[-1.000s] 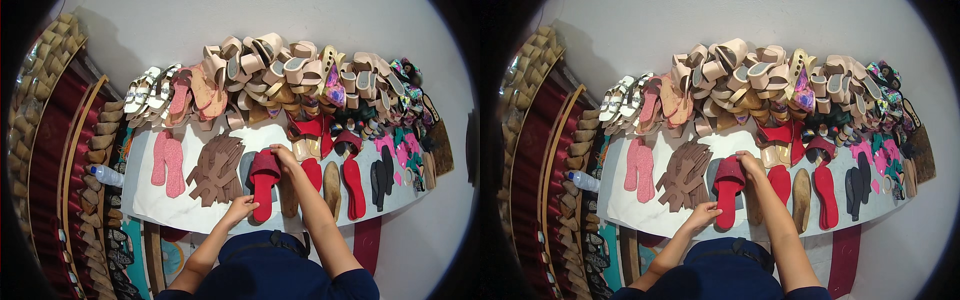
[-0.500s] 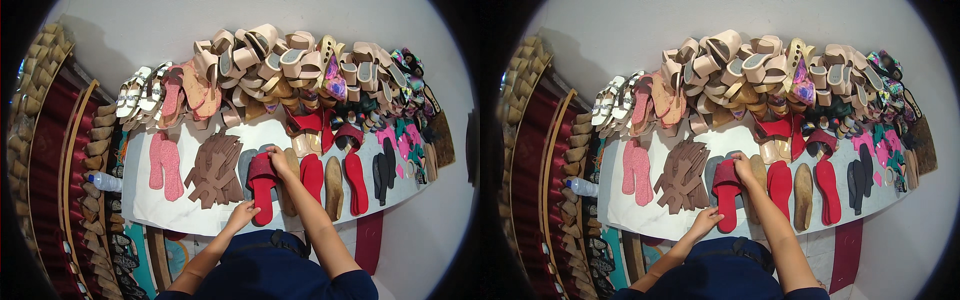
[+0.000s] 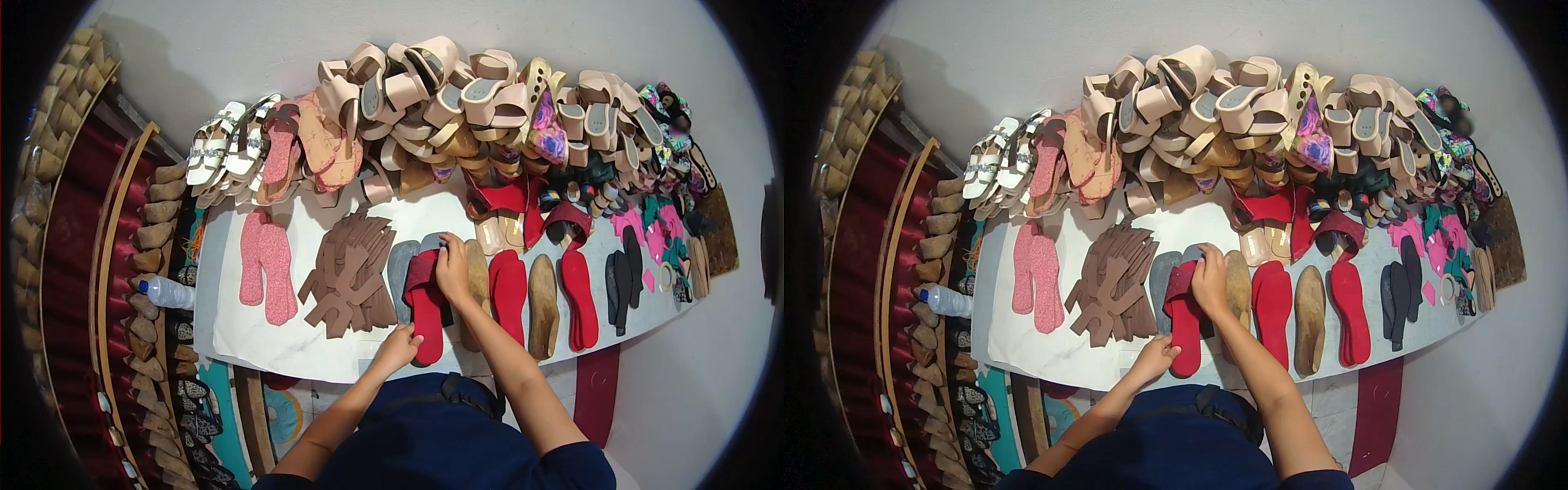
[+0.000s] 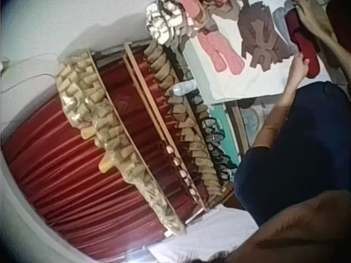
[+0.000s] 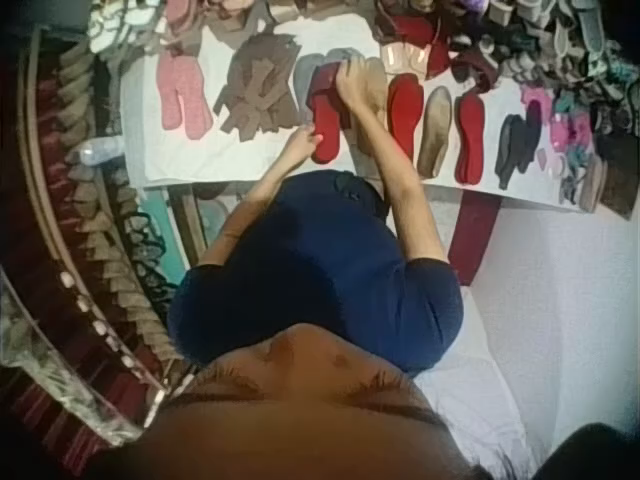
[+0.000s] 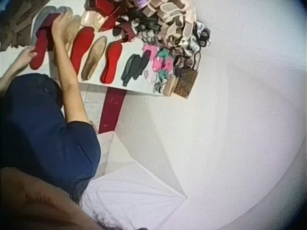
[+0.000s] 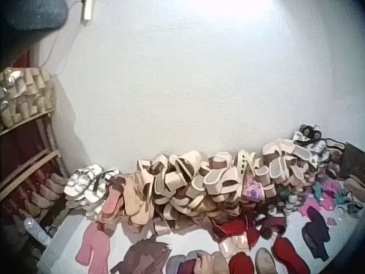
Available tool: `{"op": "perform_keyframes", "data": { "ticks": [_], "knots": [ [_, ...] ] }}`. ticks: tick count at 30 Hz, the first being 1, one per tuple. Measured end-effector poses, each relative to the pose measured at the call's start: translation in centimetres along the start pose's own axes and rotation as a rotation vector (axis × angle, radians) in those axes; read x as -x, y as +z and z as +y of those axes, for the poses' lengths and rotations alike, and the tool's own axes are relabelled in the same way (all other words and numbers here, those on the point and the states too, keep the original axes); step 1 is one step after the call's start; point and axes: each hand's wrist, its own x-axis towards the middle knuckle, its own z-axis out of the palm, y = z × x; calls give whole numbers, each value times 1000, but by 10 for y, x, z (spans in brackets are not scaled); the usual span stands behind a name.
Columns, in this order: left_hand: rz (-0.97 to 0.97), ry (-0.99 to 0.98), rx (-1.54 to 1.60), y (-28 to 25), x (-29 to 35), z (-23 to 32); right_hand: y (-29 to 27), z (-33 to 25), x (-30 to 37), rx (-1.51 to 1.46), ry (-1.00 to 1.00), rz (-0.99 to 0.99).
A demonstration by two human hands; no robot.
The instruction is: Assembling the upper onto a wooden last for a sandal.
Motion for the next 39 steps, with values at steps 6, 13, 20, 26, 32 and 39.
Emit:
{"op": "perform_keyframes", "data": {
  "ticks": [6, 13, 20, 26, 32, 39],
  "knots": [
    [-53, -36, 64, 4, -3, -17, -21, -57, 82, 377, -400, -138],
    [-321, -270, 698, -11, -5, -12, -20, -42, 118, 488, -535, -252],
    [-261, -304, 760, -7, -1, -18, -18, -38, 120, 571, -601, -270],
    [-218, -265, 628, -8, 2, -13, -17, -39, 121, 593, -619, -298],
    [-112, -229, 623, -1, 4, -10, -18, -40, 119, 576, -603, -264],
    [123, -204, 508, 35, 29, -6, -24, -28, 122, 242, -234, -91]
  ]
}}
